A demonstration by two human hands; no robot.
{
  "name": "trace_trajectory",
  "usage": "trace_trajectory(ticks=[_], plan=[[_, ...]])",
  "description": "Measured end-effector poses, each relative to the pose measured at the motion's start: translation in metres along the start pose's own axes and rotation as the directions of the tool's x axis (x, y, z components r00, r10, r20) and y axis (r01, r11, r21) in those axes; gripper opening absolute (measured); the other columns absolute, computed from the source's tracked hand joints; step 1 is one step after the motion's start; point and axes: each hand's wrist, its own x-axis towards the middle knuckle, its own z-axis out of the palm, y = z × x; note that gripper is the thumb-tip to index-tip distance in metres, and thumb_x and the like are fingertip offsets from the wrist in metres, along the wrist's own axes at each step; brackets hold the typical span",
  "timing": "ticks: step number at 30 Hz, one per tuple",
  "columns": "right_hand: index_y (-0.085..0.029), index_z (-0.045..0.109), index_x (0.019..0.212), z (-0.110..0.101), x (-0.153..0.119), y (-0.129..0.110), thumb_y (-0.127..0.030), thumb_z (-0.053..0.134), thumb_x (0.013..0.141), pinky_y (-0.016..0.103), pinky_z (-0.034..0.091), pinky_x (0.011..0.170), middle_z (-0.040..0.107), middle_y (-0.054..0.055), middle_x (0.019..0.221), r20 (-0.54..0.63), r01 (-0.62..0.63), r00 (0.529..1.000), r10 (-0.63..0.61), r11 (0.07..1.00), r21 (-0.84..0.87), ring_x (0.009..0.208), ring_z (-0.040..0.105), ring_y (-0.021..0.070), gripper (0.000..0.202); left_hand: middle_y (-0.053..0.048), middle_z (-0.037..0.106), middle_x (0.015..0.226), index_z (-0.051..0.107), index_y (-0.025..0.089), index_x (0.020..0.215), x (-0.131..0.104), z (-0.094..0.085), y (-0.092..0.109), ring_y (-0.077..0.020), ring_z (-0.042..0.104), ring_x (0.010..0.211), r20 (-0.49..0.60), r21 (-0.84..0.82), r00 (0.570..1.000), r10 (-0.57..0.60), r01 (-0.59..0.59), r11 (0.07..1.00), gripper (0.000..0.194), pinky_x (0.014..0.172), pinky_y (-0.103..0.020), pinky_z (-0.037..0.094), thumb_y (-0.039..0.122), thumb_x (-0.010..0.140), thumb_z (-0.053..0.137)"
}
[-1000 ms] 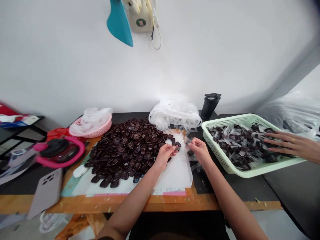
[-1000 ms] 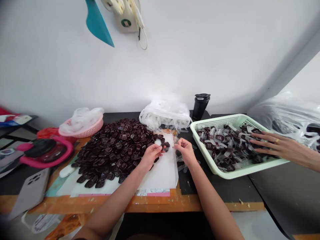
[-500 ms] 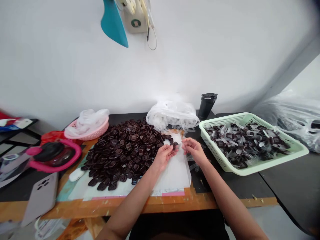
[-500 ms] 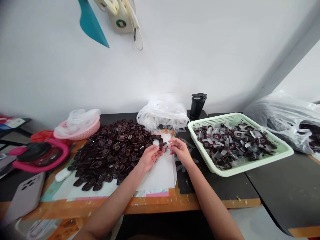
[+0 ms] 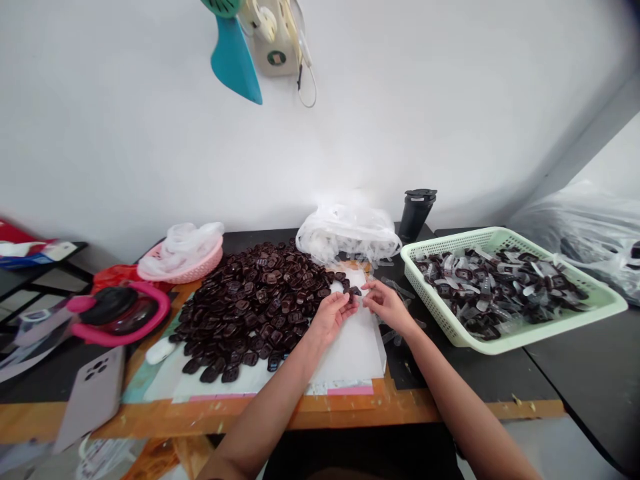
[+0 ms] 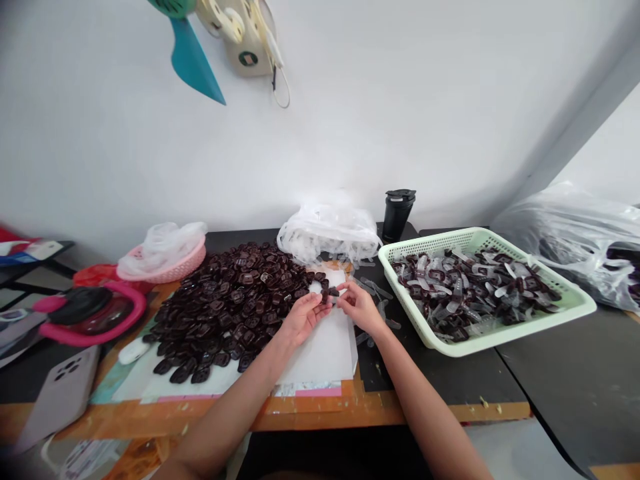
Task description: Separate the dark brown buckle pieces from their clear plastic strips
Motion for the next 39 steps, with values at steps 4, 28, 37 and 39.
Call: trace_trajectory(ticks=[4, 28, 37, 39], plan=[[-0.018, 0.066, 0.094, 0.003, -0.002, -0.001, -0.031, 0.059, 0.083, 0.03, 0.047, 0.069, 0.069, 0.006, 0.083, -0.123, 0.097, 0.984, -0.132, 0.962, -0.255, 0.072, 0.061, 0.0181, 0.019, -0.006, 0.071, 0.087, 0.064, 0.013, 0.078, 0.002, -0.002, 0.0, -0.0139, 0.066, 0.075, -0.085, -0.026, 0.996, 0.002, -0.004, 1.0, 0.023, 0.07, -0.024, 0.051, 0.023, 0.066, 0.08], [-0.022, 0.062, 0.089, 0.015, -0.009, 0.002, -0.031, 0.05, 0.09, 0.025, 0.041, 0.058, 0.065, 0.002, 0.07, 0.011, 0.245, 0.952, -0.307, 0.738, -0.629, 0.056, 0.056, 0.0149, 0.015, -0.001, 0.068, 0.081, 0.058, 0.015, 0.084, 0.001, 0.003, -0.004, -0.0125, 0.065, 0.073, -0.133, 0.084, 0.985, 0.111, -0.101, 0.991, 0.038, 0.075, -0.027, 0.053, 0.026, 0.059, 0.085], [-0.021, 0.061, 0.086, 0.018, -0.01, 0.01, -0.029, 0.052, 0.088, 0.023, 0.042, 0.057, 0.067, 0.003, 0.071, -0.066, 0.167, 0.958, -0.28, 0.728, -0.665, 0.058, 0.06, 0.0146, 0.012, 0.0, 0.063, 0.071, 0.059, 0.013, 0.075, 0.001, 0.003, -0.012, -0.0118, 0.062, 0.069, -0.096, 0.198, 0.98, 0.176, -0.154, 0.968, 0.033, 0.077, -0.029, 0.051, 0.026, 0.058, 0.084], [-0.022, 0.061, 0.086, 0.017, -0.01, 0.012, -0.029, 0.051, 0.088, 0.023, 0.042, 0.058, 0.067, 0.002, 0.071, -0.018, 0.192, 0.963, -0.27, 0.728, -0.659, 0.059, 0.061, 0.0149, 0.012, -0.001, 0.064, 0.071, 0.06, 0.013, 0.075, 0.0, 0.004, -0.013, -0.0125, 0.062, 0.069, -0.109, 0.21, 0.98, 0.169, -0.143, 0.967, 0.033, 0.076, -0.029, 0.051, 0.027, 0.058, 0.084]])
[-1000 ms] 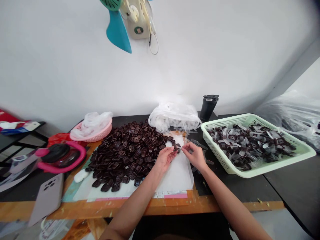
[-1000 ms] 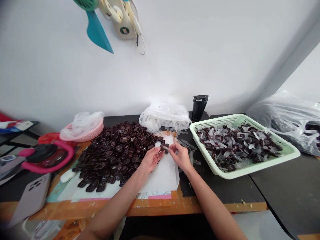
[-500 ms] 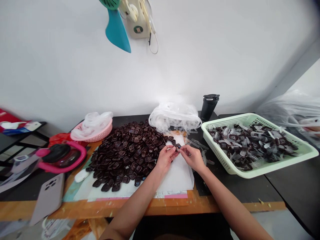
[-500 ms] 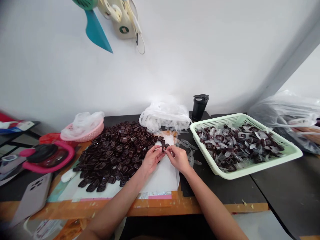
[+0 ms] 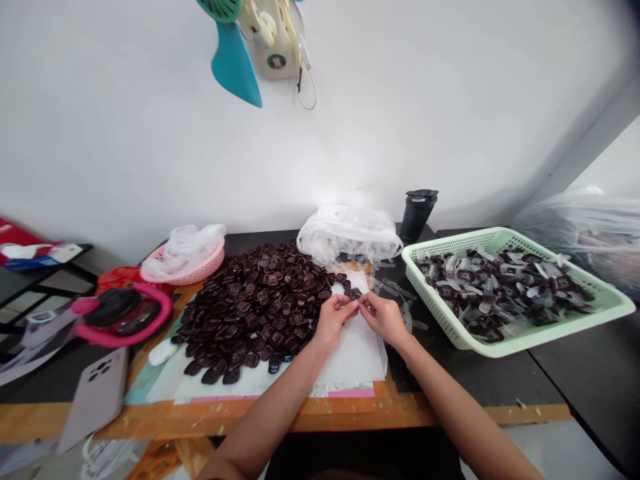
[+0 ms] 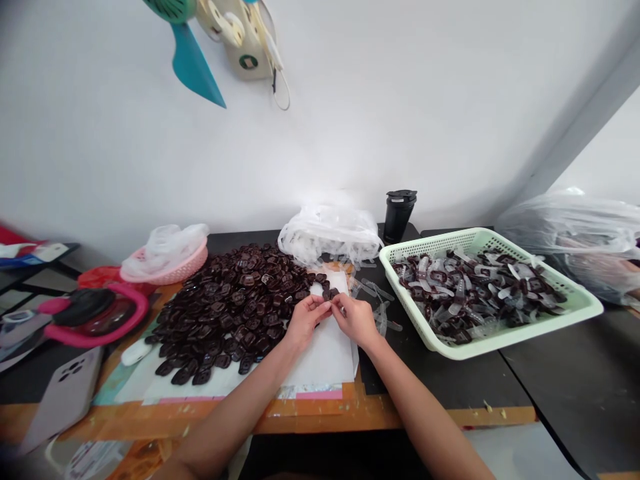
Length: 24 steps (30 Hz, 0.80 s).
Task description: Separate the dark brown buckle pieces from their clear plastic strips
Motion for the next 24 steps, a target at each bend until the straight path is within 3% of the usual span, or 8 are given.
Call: trace_trajectory(ticks=[3, 8, 12, 16, 18, 20, 22, 24], plan=[[-0.022, 0.06, 0.091, 0.0, -0.001, 0.002, -0.029, 0.049, 0.089, 0.024, 0.044, 0.059, 0.068, 0.003, 0.074, 0.084, 0.059, 0.994, -0.063, 0.997, 0.05, 0.062, 0.063, 0.0159, 0.013, -0.004, 0.067, 0.072, 0.064, 0.012, 0.077, -0.001, 0.0, 0.002, -0.0143, 0.064, 0.07, -0.013, 0.025, 1.0, 0.006, -0.005, 1.0, 0.033, 0.076, -0.03, 0.051, 0.03, 0.058, 0.084], [-0.024, 0.048, 0.123, 0.0, -0.002, 0.003, -0.031, 0.047, 0.091, 0.027, 0.047, 0.058, 0.068, 0.003, 0.079, 0.083, 0.021, 0.996, -0.033, 0.99, 0.14, 0.059, 0.062, 0.0174, 0.033, -0.007, 0.069, 0.072, 0.068, 0.011, 0.075, -0.002, 0.0, 0.009, -0.0164, 0.064, 0.069, 0.044, 0.105, 0.999, 0.028, -0.033, 0.994, 0.035, 0.075, -0.032, 0.051, 0.04, 0.06, 0.082], [-0.025, 0.054, 0.116, -0.002, -0.001, 0.001, -0.029, 0.043, 0.093, 0.029, 0.049, 0.065, 0.068, 0.006, 0.09, 0.102, 0.097, 0.988, -0.115, 0.982, 0.165, 0.07, 0.065, 0.0188, 0.025, -0.009, 0.069, 0.074, 0.069, 0.012, 0.076, -0.005, 0.001, 0.011, -0.0184, 0.065, 0.069, 0.081, 0.163, 0.996, 0.047, -0.06, 0.985, 0.037, 0.073, -0.032, 0.052, 0.048, 0.069, 0.073], [-0.023, 0.052, 0.113, -0.004, -0.002, 0.001, -0.026, 0.042, 0.093, 0.028, 0.047, 0.064, 0.067, 0.006, 0.09, 0.08, 0.098, 0.991, -0.111, 0.984, 0.15, 0.07, 0.063, 0.0191, 0.023, -0.008, 0.07, 0.076, 0.071, 0.016, 0.078, -0.018, 0.005, 0.027, -0.0205, 0.065, 0.071, 0.161, 0.471, 0.971, 0.176, -0.232, 0.851, 0.023, 0.069, -0.03, 0.05, 0.037, 0.076, 0.066], [-0.022, 0.052, 0.111, -0.005, -0.003, 0.004, -0.026, 0.042, 0.092, 0.028, 0.047, 0.065, 0.066, 0.007, 0.092, 0.056, 0.094, 0.993, -0.103, 0.986, 0.138, 0.072, 0.063, 0.0195, 0.021, -0.008, 0.072, 0.084, 0.073, 0.018, 0.083, -0.018, 0.0, 0.059, -0.0222, 0.066, 0.078, 0.261, 0.637, 0.932, 0.25, -0.361, 0.682, 0.018, 0.073, -0.03, 0.05, 0.032, 0.079, 0.063], [-0.021, 0.051, 0.109, -0.006, -0.002, 0.007, -0.025, 0.042, 0.092, 0.028, 0.046, 0.066, 0.065, 0.008, 0.093, 0.03, 0.085, 0.996, -0.089, 0.989, 0.122, 0.073, 0.062, 0.0197, 0.02, -0.007, 0.072, 0.094, 0.073, 0.02, 0.088, -0.007, -0.017, 0.11, -0.0232, 0.065, 0.086, 0.244, 0.758, 0.883, 0.4, -0.431, 0.49, 0.02, 0.078, -0.031, 0.049, 0.033, 0.082, 0.059], [-0.021, 0.051, 0.109, -0.007, 0.0, 0.009, -0.025, 0.042, 0.091, 0.028, 0.046, 0.064, 0.065, 0.008, 0.094, 0.004, 0.076, 0.997, -0.077, 0.991, 0.108, 0.071, 0.062, 0.0194, 0.02, -0.009, 0.071, 0.096, 0.072, 0.018, 0.091, 0.011, -0.047, 0.172, -0.0248, 0.064, 0.09, 0.11, 0.908, 0.841, 0.529, -0.302, 0.29, 0.022, 0.085, -0.033, 0.046, 0.033, 0.082, 0.059], [-0.022, 0.052, 0.109, -0.009, 0.001, 0.009, -0.023, 0.042, 0.091, 0.028, 0.045, 0.064, 0.065, 0.008, 0.095, -0.019, 0.068, 0.998, -0.066, 0.993, 0.092, 0.069, 0.062, 0.019, 0.021, -0.014, 0.069, 0.103, 0.069, 0.011, 0.093, 0.029, -0.081, 0.23, -0.0278, 0.06, 0.101, -0.055, 0.997, 0.775, 0.63, 0.003, 0.083, 0.023, 0.091, -0.035, 0.042, 0.027, 0.083, 0.057]])
